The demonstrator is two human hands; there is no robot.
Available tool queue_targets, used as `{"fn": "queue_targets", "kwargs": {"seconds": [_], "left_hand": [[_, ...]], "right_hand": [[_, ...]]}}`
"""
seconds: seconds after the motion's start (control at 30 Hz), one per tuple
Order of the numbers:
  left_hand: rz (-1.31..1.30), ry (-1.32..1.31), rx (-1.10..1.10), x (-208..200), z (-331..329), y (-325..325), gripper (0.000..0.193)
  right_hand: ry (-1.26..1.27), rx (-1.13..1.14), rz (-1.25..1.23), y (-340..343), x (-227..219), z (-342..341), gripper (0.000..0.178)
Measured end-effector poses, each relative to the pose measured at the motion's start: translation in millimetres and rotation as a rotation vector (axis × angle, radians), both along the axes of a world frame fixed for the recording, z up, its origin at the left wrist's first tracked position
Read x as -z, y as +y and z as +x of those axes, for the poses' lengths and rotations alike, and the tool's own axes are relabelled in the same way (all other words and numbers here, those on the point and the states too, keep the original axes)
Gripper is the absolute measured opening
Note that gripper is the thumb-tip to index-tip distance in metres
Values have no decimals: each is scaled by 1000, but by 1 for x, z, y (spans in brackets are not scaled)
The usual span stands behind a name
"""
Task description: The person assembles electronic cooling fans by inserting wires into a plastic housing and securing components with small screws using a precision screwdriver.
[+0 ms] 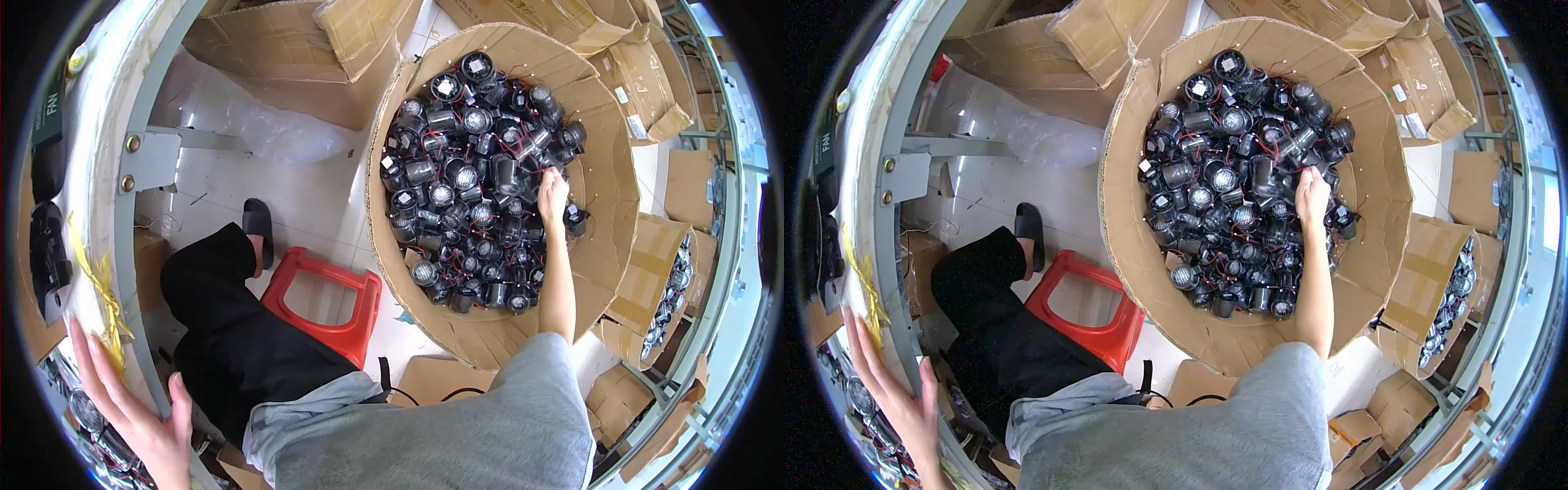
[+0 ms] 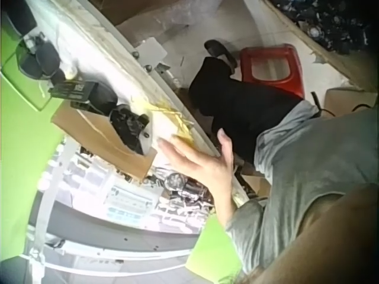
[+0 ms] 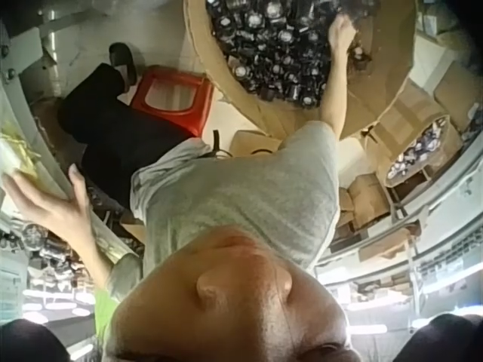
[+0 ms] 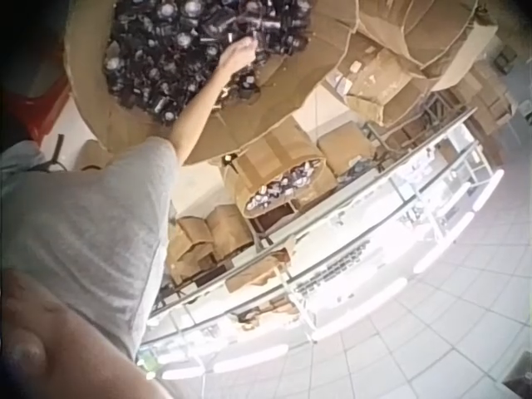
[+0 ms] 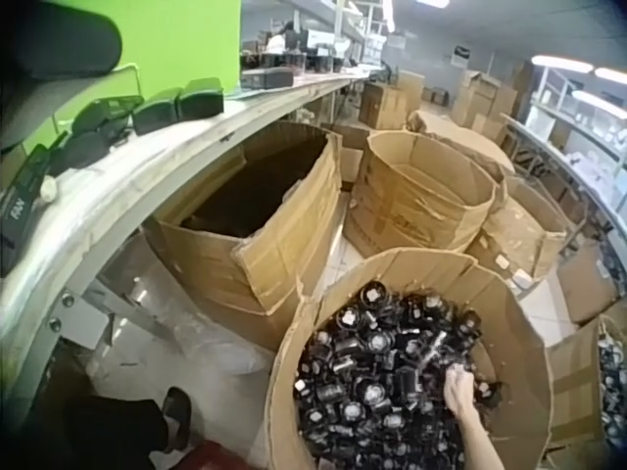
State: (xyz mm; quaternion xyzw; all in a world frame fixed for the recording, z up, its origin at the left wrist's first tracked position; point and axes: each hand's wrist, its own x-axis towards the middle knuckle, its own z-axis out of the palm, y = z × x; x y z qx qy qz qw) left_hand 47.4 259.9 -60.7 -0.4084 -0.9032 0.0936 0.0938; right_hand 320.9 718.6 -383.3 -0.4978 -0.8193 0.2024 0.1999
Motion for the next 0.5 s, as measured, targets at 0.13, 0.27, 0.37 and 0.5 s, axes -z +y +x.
{"fn": "queue_targets", "kwargs": {"seconds": [0.13, 0.27, 0.37, 0.5], "left_hand": [[-20, 1, 17, -7, -2, 7, 68], [105, -48, 15, -26, 2, -11, 56], [169, 184, 268, -36, 7, -27, 43], [202, 169, 227, -67, 39, -44, 25]], "right_hand": [[138, -35, -94, -46, -59, -17, 27], [197, -235, -182, -95, -114, -37, 24], [218, -302, -73, -142, -177, -51, 27], [715, -293, -837, -179, -282, -76, 32]]}}
